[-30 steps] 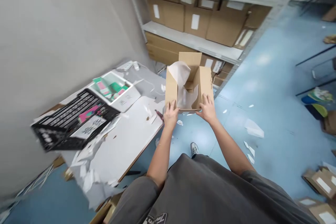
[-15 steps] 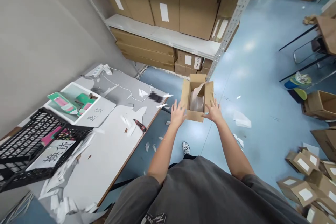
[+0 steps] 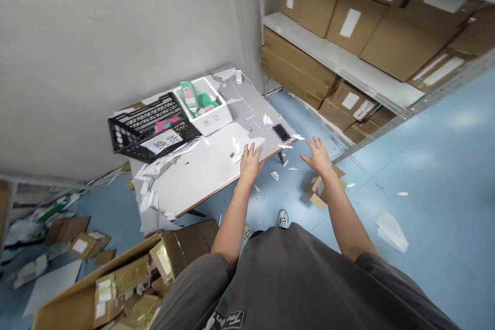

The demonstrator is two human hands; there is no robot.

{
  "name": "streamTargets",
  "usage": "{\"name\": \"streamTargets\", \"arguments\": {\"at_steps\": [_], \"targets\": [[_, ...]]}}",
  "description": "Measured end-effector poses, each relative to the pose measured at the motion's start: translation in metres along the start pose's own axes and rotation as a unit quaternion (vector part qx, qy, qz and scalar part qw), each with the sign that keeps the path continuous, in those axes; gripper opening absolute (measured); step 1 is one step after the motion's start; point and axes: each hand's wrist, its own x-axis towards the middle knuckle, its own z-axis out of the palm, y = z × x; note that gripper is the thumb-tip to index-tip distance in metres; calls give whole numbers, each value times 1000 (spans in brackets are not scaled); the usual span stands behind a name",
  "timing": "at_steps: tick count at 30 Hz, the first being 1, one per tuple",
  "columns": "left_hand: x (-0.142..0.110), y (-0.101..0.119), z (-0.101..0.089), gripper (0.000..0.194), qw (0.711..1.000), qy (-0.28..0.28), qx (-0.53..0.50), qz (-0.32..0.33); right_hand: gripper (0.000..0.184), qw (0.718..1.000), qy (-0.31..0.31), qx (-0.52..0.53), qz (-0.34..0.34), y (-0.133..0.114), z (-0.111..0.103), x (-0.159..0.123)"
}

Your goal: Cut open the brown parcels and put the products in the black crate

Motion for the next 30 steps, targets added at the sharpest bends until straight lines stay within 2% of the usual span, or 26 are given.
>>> {"name": "streamTargets", "arguments": {"at_steps": [4, 8, 12, 15, 18, 22, 26, 30], "targets": [[-41, -65, -45, 62, 995, 34, 30, -86, 75, 996, 3, 9, -88, -83, 17, 28], [-101, -128, -85, 64, 978, 67, 48, -191, 73, 980, -6, 47, -193, -173, 46, 48], [-184, -180, -114, 67, 947, 104, 55, -299, 72, 944, -18, 107, -311, -273, 87, 58], [-261, -204, -124, 68, 910, 134, 58, -389, 71, 900, -47, 155, -405, -357, 122, 50], [-349, -206, -125, 66, 857, 160, 70, -485, 70, 840, -97, 189, -500, -442, 150, 19], [-466, -179, -119, 64, 768, 183, 81, -609, 71, 754, -155, 219, -600, -541, 173, -50], [-562, -147, -110, 63, 675, 205, 86, -703, 74, 671, -201, 237, -673, -619, 182, -139], [-641, -140, -96, 65, 600, 224, 71, -765, 74, 608, -237, 223, -724, -680, 185, -235]]}}
